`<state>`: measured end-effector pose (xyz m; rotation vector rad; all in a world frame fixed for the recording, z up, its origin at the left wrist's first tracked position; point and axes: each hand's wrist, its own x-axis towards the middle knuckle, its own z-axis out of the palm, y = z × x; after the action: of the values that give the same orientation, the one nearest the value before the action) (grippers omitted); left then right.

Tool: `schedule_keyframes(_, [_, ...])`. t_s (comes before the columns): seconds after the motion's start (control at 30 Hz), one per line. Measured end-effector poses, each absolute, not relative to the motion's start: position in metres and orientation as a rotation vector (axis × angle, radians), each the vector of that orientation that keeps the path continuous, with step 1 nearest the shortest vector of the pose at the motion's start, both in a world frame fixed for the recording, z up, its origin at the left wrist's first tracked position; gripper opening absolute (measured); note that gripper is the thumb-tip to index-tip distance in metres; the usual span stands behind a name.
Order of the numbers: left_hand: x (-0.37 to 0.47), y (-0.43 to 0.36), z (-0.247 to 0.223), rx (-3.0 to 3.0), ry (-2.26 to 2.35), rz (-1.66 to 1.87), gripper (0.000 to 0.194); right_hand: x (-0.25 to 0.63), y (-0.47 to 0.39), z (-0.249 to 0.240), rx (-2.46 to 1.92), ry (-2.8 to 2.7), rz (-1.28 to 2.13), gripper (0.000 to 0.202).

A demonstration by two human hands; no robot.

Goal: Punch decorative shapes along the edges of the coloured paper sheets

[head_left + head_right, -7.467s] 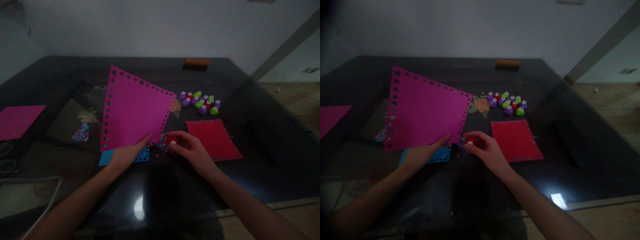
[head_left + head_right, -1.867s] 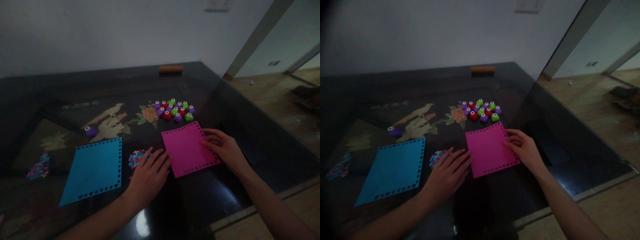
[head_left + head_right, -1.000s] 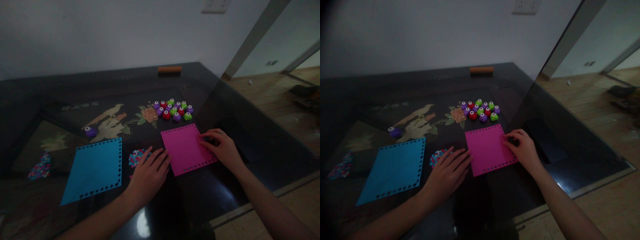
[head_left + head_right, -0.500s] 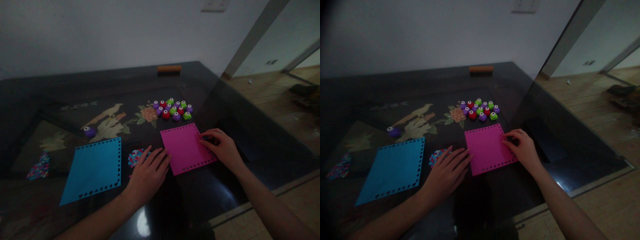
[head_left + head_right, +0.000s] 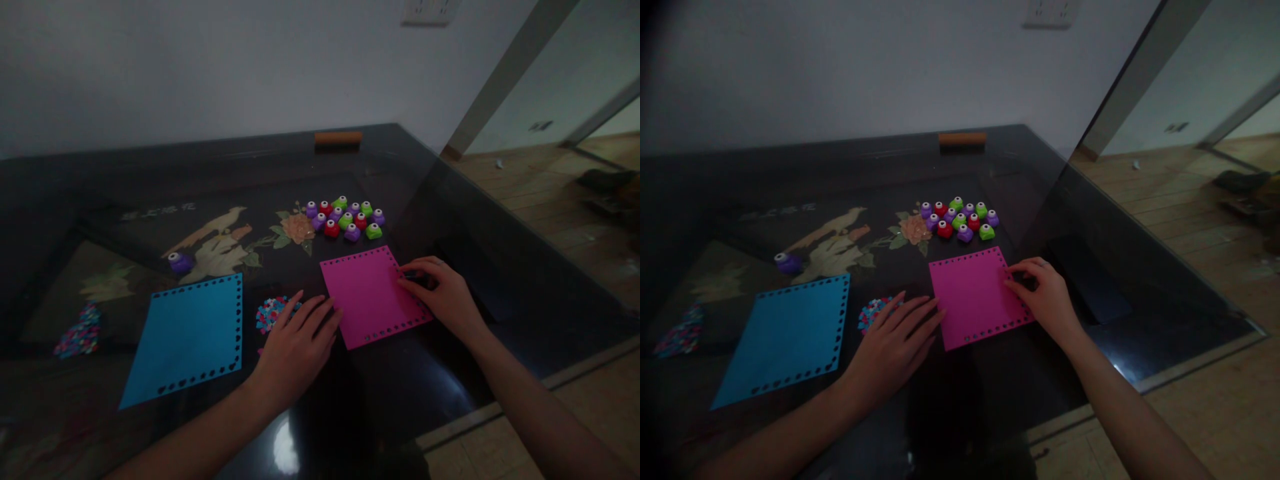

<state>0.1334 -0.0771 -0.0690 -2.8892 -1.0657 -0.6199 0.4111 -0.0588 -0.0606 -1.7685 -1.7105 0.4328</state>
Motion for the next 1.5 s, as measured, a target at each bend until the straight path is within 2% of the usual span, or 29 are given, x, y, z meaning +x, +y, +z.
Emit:
schedule_keyframes(0.67, [0.133, -0.078, -0.066, -2.87, -0.981, -0.644, 0.03, 0.413, -0.057, -0.062, -1.736, -1.707, 0.408, 0.023])
schedule_keyframes(0.87, [0.13, -0.081, -0.05, -2.923, -0.945, -0.637, 0.028, 0.416, -0.054, -0.065, -1.742, -1.693, 0.381, 0.027])
schedule_keyframes(1.13, [0.065, -0.056, -0.036, -2.93, -0.89, -0.656, 0.033, 0.42, -0.049, -0.071, -1.733, -1.628, 0.392, 0.036])
schedule_keyframes(1.33, [-0.034, -0.031, -0.052, -2.718, -1.303, -0.788, 0.031, 0.427, -0.045, -0.073, -1.788, -1.571, 0.447, 0.037])
schedule_keyframes(1.5, [-0.087, -0.023, -0.06, -2.366, -1.83, -1.133, 0.029, 0.433, -0.047, -0.069, -1.81, -1.489, 0.461, 0.037])
